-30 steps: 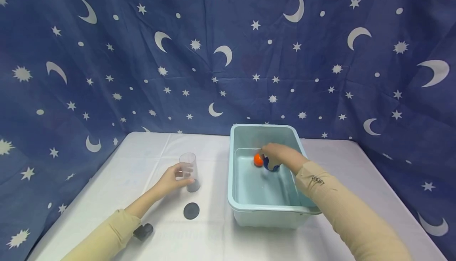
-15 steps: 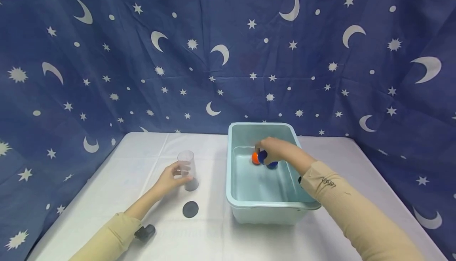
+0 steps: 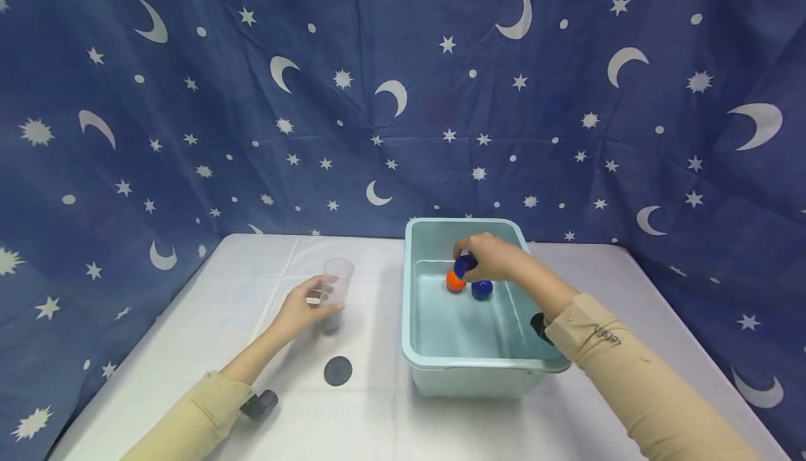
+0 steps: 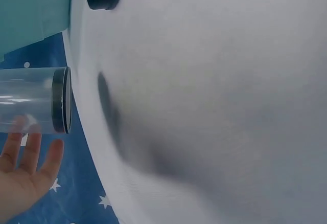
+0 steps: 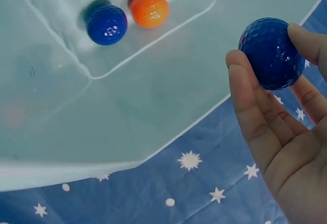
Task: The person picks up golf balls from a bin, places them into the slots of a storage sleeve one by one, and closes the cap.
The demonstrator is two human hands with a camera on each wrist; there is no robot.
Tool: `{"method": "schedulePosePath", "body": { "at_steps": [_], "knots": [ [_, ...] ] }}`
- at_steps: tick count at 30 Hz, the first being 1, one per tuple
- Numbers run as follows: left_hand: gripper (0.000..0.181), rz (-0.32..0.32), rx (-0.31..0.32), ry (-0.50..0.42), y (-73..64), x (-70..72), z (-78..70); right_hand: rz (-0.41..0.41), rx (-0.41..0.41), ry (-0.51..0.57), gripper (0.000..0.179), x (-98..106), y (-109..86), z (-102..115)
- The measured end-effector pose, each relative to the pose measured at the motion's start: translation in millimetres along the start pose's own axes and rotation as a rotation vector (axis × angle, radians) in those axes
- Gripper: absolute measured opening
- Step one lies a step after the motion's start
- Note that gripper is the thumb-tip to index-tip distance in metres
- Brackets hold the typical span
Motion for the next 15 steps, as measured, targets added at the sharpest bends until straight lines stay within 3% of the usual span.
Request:
{"method": "schedulePosePath", "body": {
  "at_steps": [15],
  "knots": [
    [0.051, 0.023, -0.042, 0.012, 15.1, 1.7, -26.6, -0.120, -0.077, 0.229, 0.033, 18.4, -10.9, -4.5]
  ]
}}
Point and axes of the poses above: each hand's wrist, its own y-axis towards the middle knuckle, its own x-axis out of the back of the hand, z = x × y, the point moved 5 cm from there along y, towards the middle knuckle, and after that the axes turned 8 degrees about -x, right-handed, at the moved point
